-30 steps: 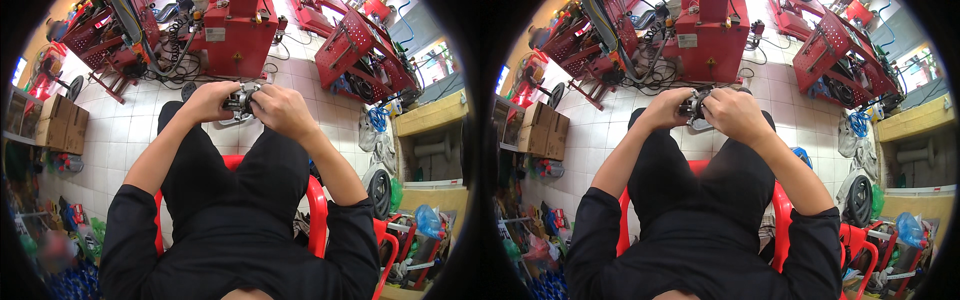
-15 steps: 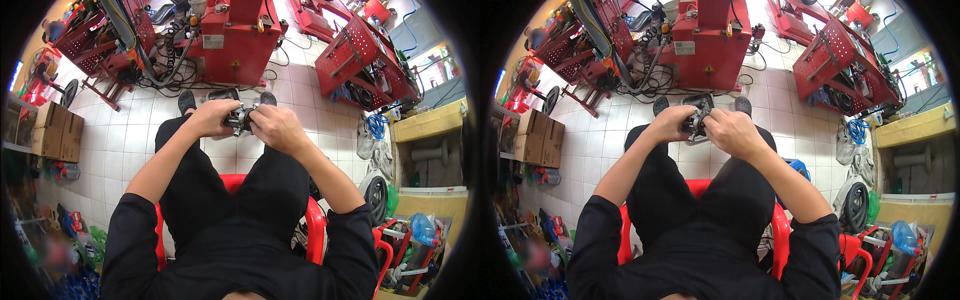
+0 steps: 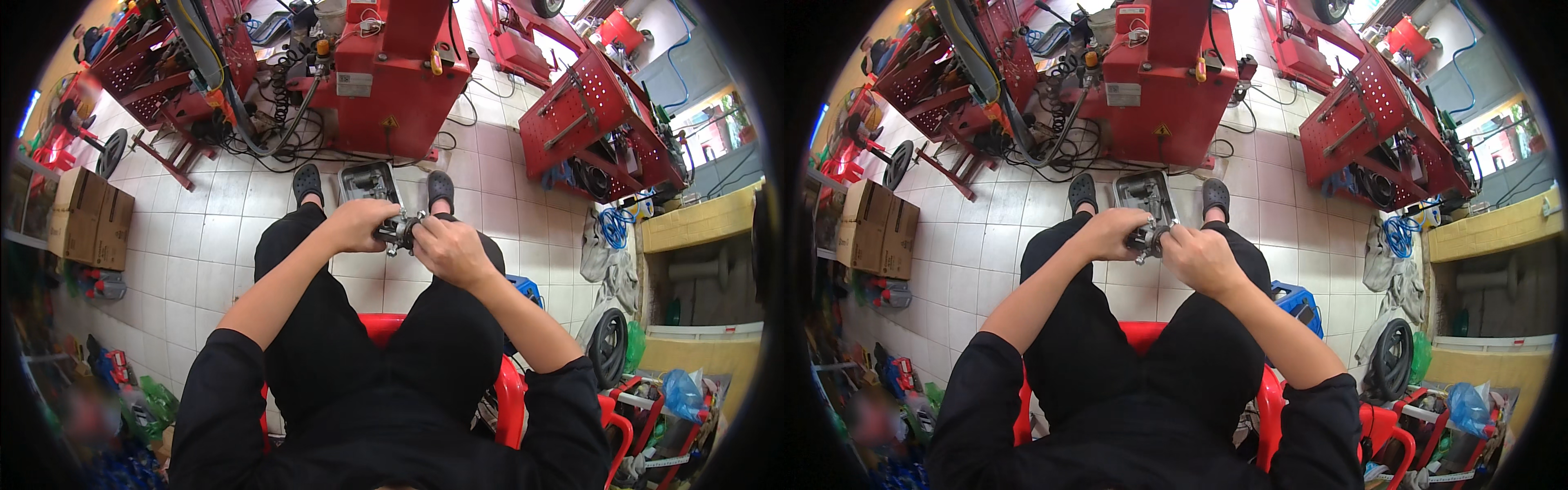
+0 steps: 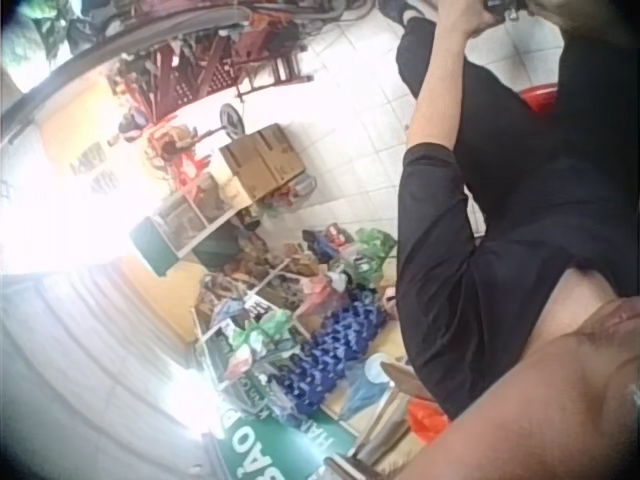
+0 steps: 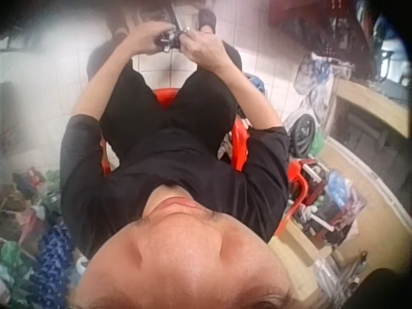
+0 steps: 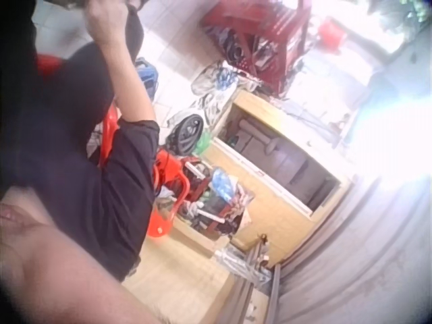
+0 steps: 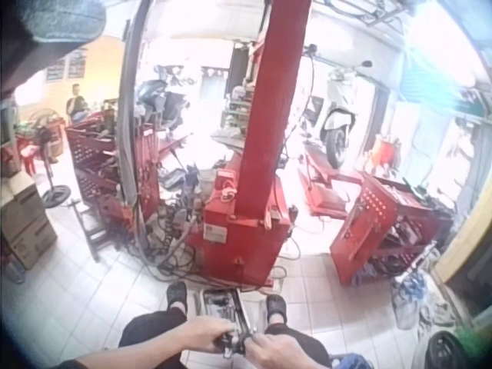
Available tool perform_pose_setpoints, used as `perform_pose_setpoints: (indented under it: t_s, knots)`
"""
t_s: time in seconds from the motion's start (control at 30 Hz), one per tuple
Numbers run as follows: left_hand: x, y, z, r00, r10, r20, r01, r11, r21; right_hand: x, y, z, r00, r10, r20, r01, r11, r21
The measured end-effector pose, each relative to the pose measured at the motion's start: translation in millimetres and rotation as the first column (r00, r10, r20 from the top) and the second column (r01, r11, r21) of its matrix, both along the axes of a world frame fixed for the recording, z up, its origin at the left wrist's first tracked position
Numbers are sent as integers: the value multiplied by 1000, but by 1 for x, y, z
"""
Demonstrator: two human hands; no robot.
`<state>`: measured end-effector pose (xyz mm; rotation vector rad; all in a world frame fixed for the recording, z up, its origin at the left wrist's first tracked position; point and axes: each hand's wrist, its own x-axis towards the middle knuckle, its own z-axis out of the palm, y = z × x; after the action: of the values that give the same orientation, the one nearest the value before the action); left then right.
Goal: The person sits on a stool in a workshop and assembles a mechanical component, likely a carburetor, using their hands. They manipulate small metal parts, including a spring and a float, and place them into a metal tray on the floor.
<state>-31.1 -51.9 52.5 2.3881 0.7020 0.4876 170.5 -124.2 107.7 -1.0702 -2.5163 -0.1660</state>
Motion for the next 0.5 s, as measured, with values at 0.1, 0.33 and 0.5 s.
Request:
perform_pose_setpoints:
  t_s: [0.1, 0.33, 0.5]
  knots:
    - [1, -2, -13, 999, -9, 40, 8, 1000, 23, -3, 0, -15, 999, 0, -45, -3, 999, -54]
    - [1, -3, -40, 999, 29, 33, -28, 999, -22, -3, 2, -36, 983, -121, -138, 87, 970, -227]
    - [2, -1, -51, 998, 51, 27, -51, 999, -1, -4, 8, -41, 985, -119, -128, 80, 958, -274]
